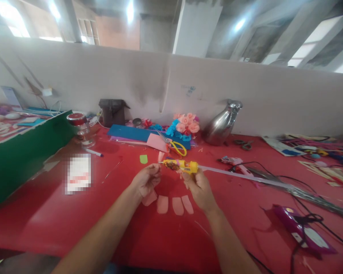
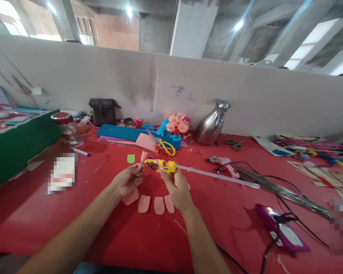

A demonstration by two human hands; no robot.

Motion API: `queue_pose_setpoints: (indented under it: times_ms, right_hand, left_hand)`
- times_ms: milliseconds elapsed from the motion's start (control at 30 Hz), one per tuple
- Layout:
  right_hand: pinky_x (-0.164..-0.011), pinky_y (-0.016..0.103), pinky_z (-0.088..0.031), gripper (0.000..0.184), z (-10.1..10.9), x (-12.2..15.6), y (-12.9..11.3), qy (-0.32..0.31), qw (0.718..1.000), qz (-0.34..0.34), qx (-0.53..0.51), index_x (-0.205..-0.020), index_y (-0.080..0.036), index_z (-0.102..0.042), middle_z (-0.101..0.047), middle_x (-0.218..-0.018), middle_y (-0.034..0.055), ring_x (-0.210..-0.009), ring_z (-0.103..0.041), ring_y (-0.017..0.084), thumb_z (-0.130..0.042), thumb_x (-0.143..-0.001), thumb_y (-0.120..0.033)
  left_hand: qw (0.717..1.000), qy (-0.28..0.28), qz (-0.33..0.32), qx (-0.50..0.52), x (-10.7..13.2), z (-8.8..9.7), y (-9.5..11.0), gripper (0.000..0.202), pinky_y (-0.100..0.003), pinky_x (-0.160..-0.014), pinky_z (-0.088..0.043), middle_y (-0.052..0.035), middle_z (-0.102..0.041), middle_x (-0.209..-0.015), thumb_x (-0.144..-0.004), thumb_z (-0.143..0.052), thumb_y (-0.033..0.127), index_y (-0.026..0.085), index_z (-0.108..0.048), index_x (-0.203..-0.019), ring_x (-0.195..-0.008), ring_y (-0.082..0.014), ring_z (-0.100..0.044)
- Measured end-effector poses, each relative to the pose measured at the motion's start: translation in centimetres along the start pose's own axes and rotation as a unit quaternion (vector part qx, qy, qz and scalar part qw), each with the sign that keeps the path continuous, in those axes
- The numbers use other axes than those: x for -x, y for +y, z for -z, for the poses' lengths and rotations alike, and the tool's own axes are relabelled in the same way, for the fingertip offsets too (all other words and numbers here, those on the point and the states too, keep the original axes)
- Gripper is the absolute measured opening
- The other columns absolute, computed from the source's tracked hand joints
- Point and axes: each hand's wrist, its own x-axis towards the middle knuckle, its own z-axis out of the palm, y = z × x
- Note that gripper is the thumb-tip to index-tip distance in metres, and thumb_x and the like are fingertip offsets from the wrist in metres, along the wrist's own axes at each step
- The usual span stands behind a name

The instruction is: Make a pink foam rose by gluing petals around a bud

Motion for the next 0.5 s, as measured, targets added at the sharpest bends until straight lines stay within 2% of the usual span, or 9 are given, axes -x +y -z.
queue_pose_setpoints:
  times_ms: [133, 367, 500]
  right_hand:
    - [-0.05, 0.026, -0.036, 0.026, -0.07, -0.06, 0.0, 0.004, 1.0, -0.003, -0.013, -0.092, -0.021, -0.049, -0.054, -0.069, -0.0019, -0.052, -0.042, 0.011, -0.051, -0.084, -0.045]
    - [-0.046, 0.024, -0.033, 0.022, 0.64, -0.73, -0.42, 0.021, 0.991, -0.01, -0.135, -0.09, -0.021, -0.049, -0.053, -0.075, -0.0007, -0.048, -0.039, 0.008, -0.05, -0.085, -0.042]
    - [-0.047, 0.024, -0.034, 0.023, 0.53, -0.41, -0.48, 0.016, 0.996, 0.002, -0.083, -0.09, -0.021, -0.051, -0.054, -0.072, -0.0001, -0.049, -0.041, 0.009, -0.05, -0.084, -0.043]
  left_hand:
    - [1.0, 0.001, 0.001, -0.002, 0.02, 0.02, 0.03, 0.014, -0.014, -0.041, -0.027, 0.0028, -0.042, -0.06, -0.067, -0.066, 0.011, 0.012, -0.052, -0.067, -0.047, -0.0027, -0.034]
    - [1.0, 0.013, 0.001, 0.009, 0.18, -0.15, 0.07, 0.015, -0.013, -0.04, -0.026, 0.0006, -0.048, -0.067, -0.066, -0.066, 0.009, 0.012, -0.051, -0.068, -0.048, -0.0024, -0.036]
    - [1.0, 0.004, 0.0, 0.001, 0.12, -0.01, -0.03, 0.016, -0.014, -0.041, -0.026, 0.001, -0.047, -0.066, -0.066, -0.067, 0.01, 0.011, -0.051, -0.067, -0.048, -0.0023, -0.036]
